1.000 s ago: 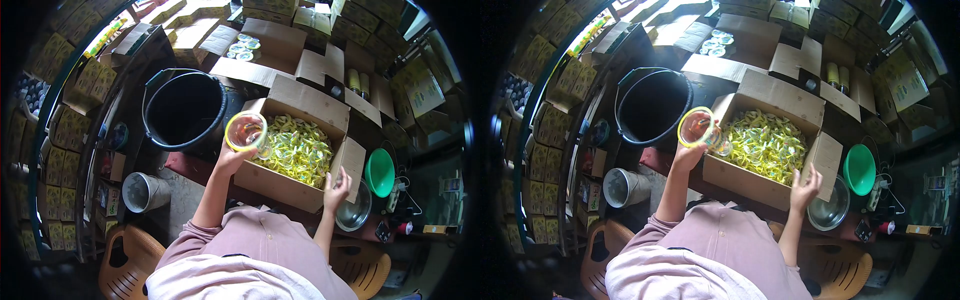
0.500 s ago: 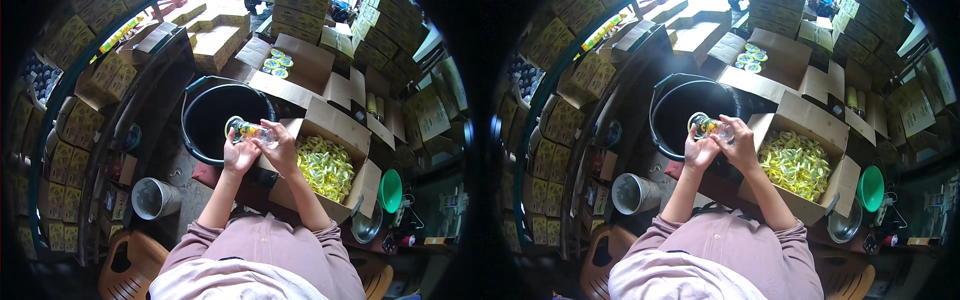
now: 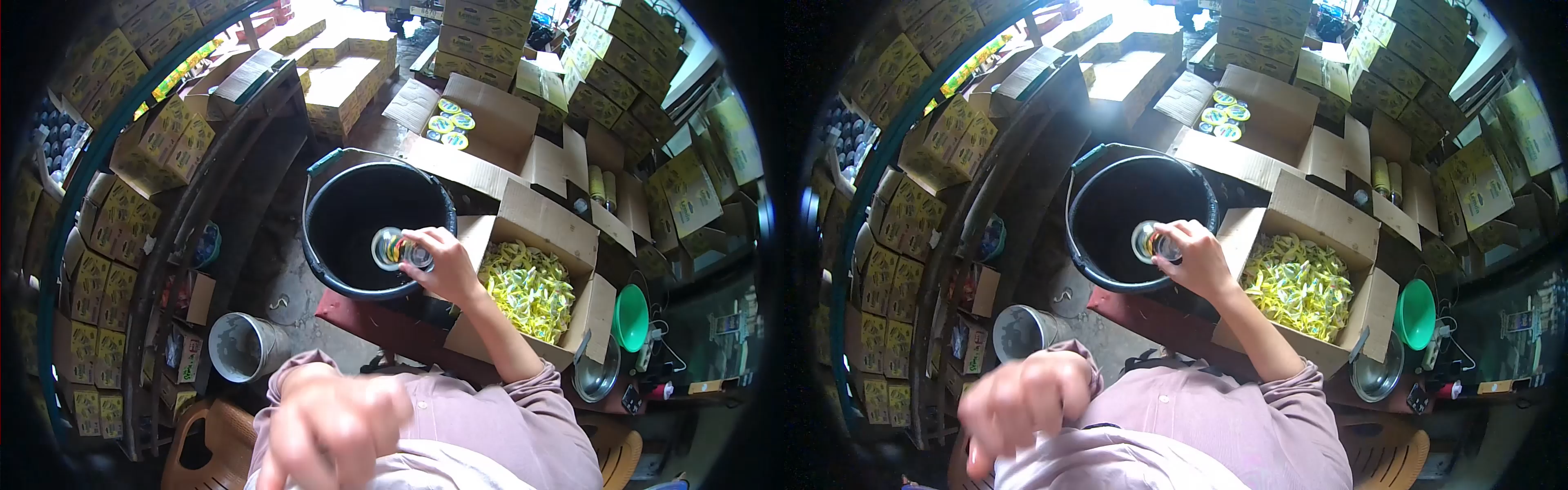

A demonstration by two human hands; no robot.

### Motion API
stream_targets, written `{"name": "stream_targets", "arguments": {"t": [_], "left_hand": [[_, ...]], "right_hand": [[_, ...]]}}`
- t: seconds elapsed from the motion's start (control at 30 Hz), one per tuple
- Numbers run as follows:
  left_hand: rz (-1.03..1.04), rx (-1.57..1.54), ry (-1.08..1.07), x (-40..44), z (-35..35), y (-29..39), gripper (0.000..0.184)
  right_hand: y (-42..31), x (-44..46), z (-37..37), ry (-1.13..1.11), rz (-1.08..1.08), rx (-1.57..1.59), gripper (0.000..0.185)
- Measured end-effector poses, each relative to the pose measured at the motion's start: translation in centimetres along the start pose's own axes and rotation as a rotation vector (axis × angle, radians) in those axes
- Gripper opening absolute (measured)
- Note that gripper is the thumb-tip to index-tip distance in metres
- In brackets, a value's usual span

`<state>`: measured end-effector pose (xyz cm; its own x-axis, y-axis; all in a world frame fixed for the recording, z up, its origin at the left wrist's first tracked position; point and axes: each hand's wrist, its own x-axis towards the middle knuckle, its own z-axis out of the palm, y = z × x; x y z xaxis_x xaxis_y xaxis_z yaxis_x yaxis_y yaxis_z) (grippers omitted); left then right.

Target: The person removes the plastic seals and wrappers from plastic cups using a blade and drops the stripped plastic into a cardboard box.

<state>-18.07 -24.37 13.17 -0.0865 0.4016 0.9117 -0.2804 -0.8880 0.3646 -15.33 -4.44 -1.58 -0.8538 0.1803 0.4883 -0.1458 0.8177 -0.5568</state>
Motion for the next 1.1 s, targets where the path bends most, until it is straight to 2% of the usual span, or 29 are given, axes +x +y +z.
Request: {"name": "stream_targets", "arguments": {"t": [0.03, 0.07, 0.1, 0.13, 0.27, 0.37, 0.43, 0.5, 0.53, 0.63, 0.7, 0.77, 0.83, 0.97, 1.03, 1.1], "left_hand": [[0.076, -0.028, -0.175, 1.0, -0.2, 0.0, 0.032], [0.052, -0.015, -0.224, 1.9, 0.2, 0.5, 0.017], [0.026, -0.004, -0.272, 2.6, 0.7, 0.9, 0.011], [0.071, 0.021, -0.27, 2.9, 1.1, 0.7, 0.013], [0.053, 0.002, -0.256, 3.7, 1.9, 0.4, 0.014], [0.063, 0.001, -0.285, 4.2, 2.1, -0.2, 0.014], [0.122, 0.038, -0.319, 4.9, 1.1, -1.6, 0.011], [0.138, 0.137, -0.241, 3.2, -0.9, -3.2, 0.029], [0.107, 0.198, -0.166, 2.3, -1.9, -3.9, 0.038], [-0.153, 0.456, 0.268, -2.1, -5.7, -5.8, 0.049], [-0.338, 0.813, 0.474, -6.7, -9.7, -6.7, 0.046], [-0.546, 1.01, 0.662, -11.0, -12.3, -7.4, 0.042], [-0.651, 1.132, 0.7, -13.5, -13.8, -7.7, 0.037], [-0.751, 1.214, 0.792, -14.9, -16.1, -10.1, 0.029], [-0.867, 1.266, 0.702, -15.5, -17.0, -11.1, 0.026], [-1.009, 1.268, 0.628, -14.5, -16.3, -11.7, 0.024]], "right_hand": [[-0.1, 0.3, -0.1, 0.042, -0.012, -0.035, 0.044], [-0.4, 0.2, -0.2, -0.053, 0.009, -0.087, 0.044], [-0.6, 0.0, -0.3, -0.147, 0.035, -0.138, 0.045], [-0.5, -0.3, -0.2, -0.238, -0.008, -0.131, 0.047], [-0.7, -0.2, -0.7, 0.074, -0.044, -0.114, 0.045], [-0.2, -1.2, -0.9, -0.23, 0.032, -0.097, 0.045], [0.1, -1.1, -1.1, -0.068, 0.085, 0.022, 0.046], [0.9, -1.5, -2.0, 0.141, 0.127, 0.131, 0.047], [1.8, -1.8, -2.6, 0.258, 0.159, 0.244, 0.049], [5.3, -3.1, -7.7, 0.506, 0.283, 0.055, 0.045], [9.0, -4.1, -11.9, 0.784, 0.311, 0.046, 0.042], [15.0, -5.9, -16.6, 1.0, 0.362, -0.131, 0.04], [19.8, -7.5, -21.5, 1.087, 0.49, -0.381, 0.039], [28.6, -9.1, -27.1, 0.941, 0.642, -0.595, 0.038], [31.6, -8.6, -27.5, 0.853, 0.723, -0.566, 0.038], [35.5, -8.5, -27.2, 0.735, 0.687, -0.616, 0.037]]}}
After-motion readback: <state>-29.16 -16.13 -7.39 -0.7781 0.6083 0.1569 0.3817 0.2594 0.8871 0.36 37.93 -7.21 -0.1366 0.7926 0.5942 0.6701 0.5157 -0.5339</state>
